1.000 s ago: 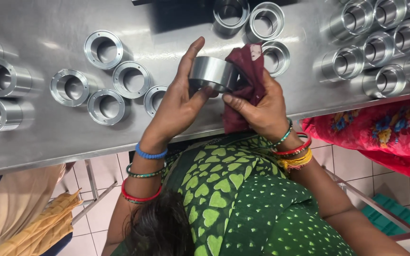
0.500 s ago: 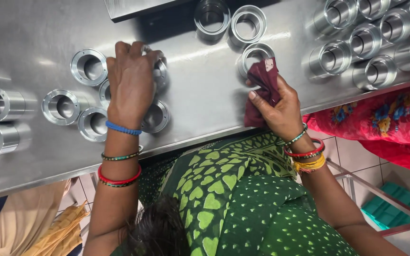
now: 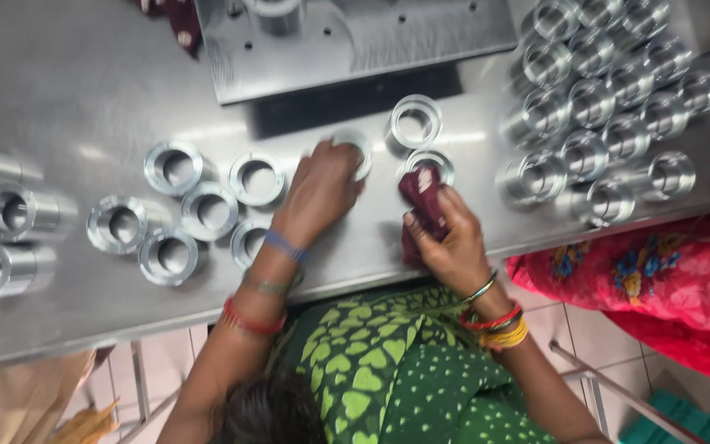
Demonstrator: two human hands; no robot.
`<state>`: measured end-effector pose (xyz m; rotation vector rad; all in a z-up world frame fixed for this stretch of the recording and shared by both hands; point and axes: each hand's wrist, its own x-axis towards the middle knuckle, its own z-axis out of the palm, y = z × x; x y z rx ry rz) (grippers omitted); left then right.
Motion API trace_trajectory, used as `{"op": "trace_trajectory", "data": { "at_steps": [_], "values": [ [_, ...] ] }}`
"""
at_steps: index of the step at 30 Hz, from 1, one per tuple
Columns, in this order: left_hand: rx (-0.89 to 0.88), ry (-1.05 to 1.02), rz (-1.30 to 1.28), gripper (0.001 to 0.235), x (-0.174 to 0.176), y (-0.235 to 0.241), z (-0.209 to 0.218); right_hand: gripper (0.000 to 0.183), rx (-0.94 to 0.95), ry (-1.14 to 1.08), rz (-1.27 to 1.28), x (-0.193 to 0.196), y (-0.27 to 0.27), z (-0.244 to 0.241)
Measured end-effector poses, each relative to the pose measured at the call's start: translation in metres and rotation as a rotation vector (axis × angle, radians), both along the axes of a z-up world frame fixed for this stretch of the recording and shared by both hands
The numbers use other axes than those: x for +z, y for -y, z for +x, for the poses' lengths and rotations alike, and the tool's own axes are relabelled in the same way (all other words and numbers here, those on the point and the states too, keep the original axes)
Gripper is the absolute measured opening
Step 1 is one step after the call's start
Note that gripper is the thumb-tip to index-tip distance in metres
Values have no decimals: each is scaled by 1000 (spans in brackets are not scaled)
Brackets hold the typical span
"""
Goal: Inspecting metal rings using a dial gauge and wiping them with a cloth.
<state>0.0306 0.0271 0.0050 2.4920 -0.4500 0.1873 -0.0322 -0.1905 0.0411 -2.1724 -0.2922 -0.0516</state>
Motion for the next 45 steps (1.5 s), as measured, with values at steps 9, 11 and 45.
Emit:
{"op": "trace_trajectory", "data": {
  "at_steps": [9,11,45],
  "values": [
    [-112,-662,-1051,34,-10,-23,-93,45,221,379,-13,0,-57,-4],
    [-107,-643,-1027,34,-5,-27,-100,55,178,148,113,-22,-50,-2],
    [149,-357,-370,43,15,-23,-48,52,59,-305,374,-21,-9,-11]
  ]
}}
